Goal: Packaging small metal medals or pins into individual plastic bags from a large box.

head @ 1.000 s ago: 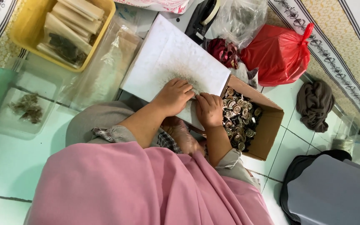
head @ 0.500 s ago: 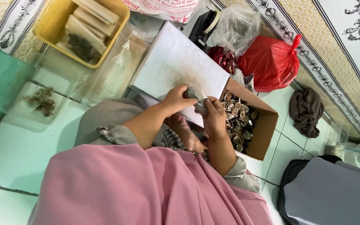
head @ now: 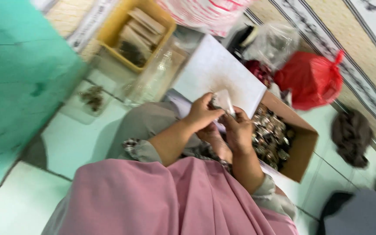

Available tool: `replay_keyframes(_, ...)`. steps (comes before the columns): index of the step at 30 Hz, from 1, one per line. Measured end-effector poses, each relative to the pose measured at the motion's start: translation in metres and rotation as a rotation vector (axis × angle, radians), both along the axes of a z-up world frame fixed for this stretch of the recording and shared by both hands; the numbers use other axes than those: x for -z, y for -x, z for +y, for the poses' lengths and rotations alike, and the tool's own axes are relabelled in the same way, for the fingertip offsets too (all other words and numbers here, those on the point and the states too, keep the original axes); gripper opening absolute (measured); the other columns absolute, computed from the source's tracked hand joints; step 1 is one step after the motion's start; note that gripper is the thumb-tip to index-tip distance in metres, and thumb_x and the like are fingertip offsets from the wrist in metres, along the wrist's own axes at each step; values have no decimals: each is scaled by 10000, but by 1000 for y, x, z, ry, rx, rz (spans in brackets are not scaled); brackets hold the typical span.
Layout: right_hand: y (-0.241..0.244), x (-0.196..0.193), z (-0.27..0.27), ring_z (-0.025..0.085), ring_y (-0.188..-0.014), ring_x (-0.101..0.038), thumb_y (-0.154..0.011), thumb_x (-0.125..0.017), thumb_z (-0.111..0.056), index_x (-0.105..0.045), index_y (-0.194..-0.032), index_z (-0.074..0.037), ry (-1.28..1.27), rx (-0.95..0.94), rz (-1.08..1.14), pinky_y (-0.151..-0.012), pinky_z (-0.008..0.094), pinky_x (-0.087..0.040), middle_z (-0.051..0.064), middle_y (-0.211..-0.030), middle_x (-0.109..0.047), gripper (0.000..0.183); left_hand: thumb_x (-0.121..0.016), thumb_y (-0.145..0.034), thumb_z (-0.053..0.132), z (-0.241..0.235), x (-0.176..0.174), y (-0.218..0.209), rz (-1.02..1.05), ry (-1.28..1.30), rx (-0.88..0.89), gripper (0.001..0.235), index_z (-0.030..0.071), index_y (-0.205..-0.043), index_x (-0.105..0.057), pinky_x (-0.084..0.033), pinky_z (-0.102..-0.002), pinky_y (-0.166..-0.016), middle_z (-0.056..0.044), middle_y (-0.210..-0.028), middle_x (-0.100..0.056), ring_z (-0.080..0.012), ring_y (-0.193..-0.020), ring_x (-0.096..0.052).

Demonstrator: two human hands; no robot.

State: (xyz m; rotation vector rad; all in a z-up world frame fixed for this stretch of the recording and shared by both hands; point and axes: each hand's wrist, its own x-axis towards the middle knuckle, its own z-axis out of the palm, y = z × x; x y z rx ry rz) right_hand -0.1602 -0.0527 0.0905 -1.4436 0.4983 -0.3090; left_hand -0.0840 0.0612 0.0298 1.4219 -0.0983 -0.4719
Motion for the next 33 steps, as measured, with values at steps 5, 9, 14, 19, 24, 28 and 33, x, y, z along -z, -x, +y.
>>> replay_keyframes(5,-15,-7,36,224,-789,-695,-926,-634,139,-594,-1177,64,15,-68,15,-700,363,-621,147,-908,-614,265,-783,-701,256,41,-13,-1,8,66,-143,432,178,-1114,-683,-563,-347,-706,-52,-803,-690,-210,-786,-707)
replay_keyframes(9,-29,5,52,170,-670,-693,-931,-650,95,-607,-1097,-7,57,-166,58,-562,261,-582,90,-802,-625,199,-724,-813,207,56,5,-4,8,178,-231,341,122,-1141,-687,-528,-352,-657,-79,-755,-628,-211,-759,-661)
replay_keyframes(14,-66,47,60,242,-662,-690,-954,-626,89,-614,-1149,21,-12,-198,115,-555,376,-624,143,-860,-598,206,-694,-832,91,70,19,-38,99,312,-445,475,63,-1300,-612,-537,-328,-610,-125,-811,-680,-169,-724,-648)
replay_keyframes(19,-126,52,95,215,-657,-651,-948,-619,110,-570,-1201,50,-9,-247,77,-574,314,-602,125,-920,-550,265,-635,-907,11,88,2,-73,165,482,-711,565,-44,-1425,-415,-412,-220,-700,-8,-837,-500,-65,-796,-494)
replay_keyframes(24,-188,86,113,213,-683,-662,-952,-635,114,-560,-1231,18,-61,-304,99,-575,310,-595,102,-981,-559,304,-578,-936,6,71,32,-104,218,695,-1008,712,50,-1558,-233,-520,-247,-747,-106,-1190,-518,-104,-924,-489)
replay_keyframes(28,-232,105,130,192,-720,-654,-962,-652,77,-546,-1243,-12,-27,-358,144,-604,294,-592,115,-1029,-612,312,-532,-987,19,74,51,-121,139,650,-1064,788,51,-1626,-72,-459,-436,-1065,-201,-1508,-291,-260,-1291,-395)
replay_keyframes(33,-272,130,142,198,-831,-701,-961,-680,-1,-564,-1353,-17,167,-525,295,-687,338,-626,142,-1024,-674,410,-486,-1063,106,67,71,-126,193,648,-1091,712,85,-1645,-76,-258,-502,-1226,-244,-1646,-125,-368,-1523,-203)
